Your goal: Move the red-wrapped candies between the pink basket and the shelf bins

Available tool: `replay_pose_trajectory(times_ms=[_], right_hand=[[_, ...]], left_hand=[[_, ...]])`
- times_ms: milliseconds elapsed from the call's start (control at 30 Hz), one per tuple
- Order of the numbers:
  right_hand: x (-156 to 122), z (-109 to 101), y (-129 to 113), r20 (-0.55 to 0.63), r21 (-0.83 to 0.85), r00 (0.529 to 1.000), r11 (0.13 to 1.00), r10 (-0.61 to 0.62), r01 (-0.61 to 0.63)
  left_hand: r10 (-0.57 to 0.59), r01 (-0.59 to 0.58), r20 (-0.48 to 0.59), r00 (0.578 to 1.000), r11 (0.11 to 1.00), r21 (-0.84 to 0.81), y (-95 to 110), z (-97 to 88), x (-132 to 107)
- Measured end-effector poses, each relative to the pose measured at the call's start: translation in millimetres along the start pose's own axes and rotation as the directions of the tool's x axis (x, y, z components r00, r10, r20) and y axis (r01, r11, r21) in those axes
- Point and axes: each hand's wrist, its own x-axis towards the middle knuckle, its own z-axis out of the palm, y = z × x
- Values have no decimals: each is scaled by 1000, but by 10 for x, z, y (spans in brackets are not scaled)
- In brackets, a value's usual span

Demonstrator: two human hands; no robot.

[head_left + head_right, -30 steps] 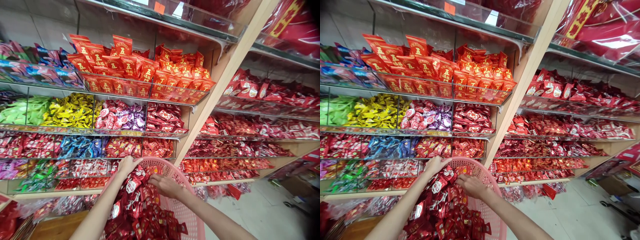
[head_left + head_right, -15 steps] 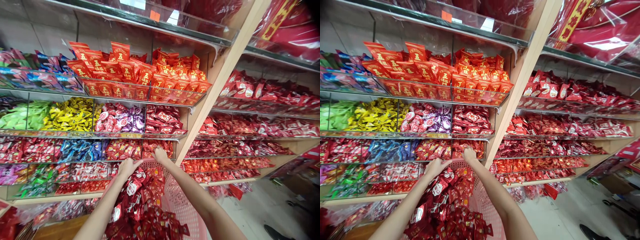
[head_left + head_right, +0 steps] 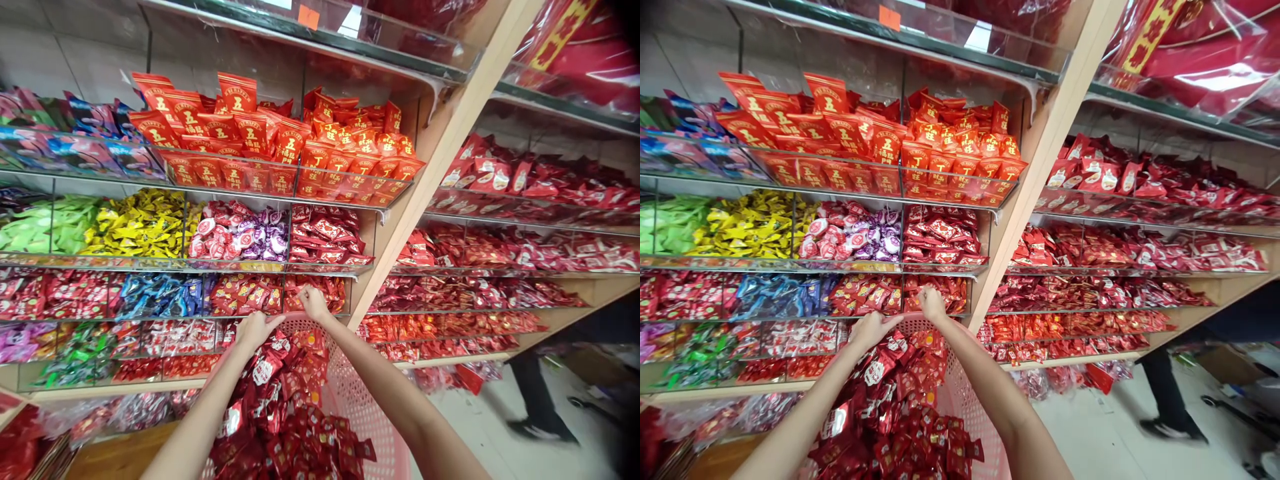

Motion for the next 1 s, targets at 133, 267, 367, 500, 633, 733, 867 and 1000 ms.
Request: replay_pose_trajectory(times_ms=[133, 267, 367, 500, 633, 733, 867, 1000], right_hand=[[-37, -119, 7, -128, 311, 991, 946, -50, 88], [-184, -399, 19, -147, 589, 988, 799, -41, 121], [-370, -572, 115, -4, 712, 998, 701, -61, 46], [-694, -557, 389, 303, 728, 952, 655, -40, -204], [-983, -369, 611, 500, 624, 866, 683, 24, -379], [-1090, -278, 608, 567, 563, 822, 705, 48, -430], [-1106, -229, 454, 553, 507, 823, 730, 132, -458], [-1092, -119, 385, 475, 452, 846, 758, 242, -471]], left_hand=[[-8, 8, 1, 1000, 1000, -1, 3, -1, 1], [-5, 5, 7, 1000, 1000, -8, 10, -15, -1], [-3, 3, 17, 1000, 1000, -12, 15, -30, -5], [-8, 8, 26, 1000, 1000, -7, 17, -34, -5], [2, -2, 22, 1000, 1000, -4, 6, -9, 8], [5, -5, 28, 1000, 1000, -1, -3, 6, 18], [17, -16, 21, 1000, 1000, -4, -5, 3, 15], [8, -8, 18, 1000, 1000, -6, 1, -16, -2]])
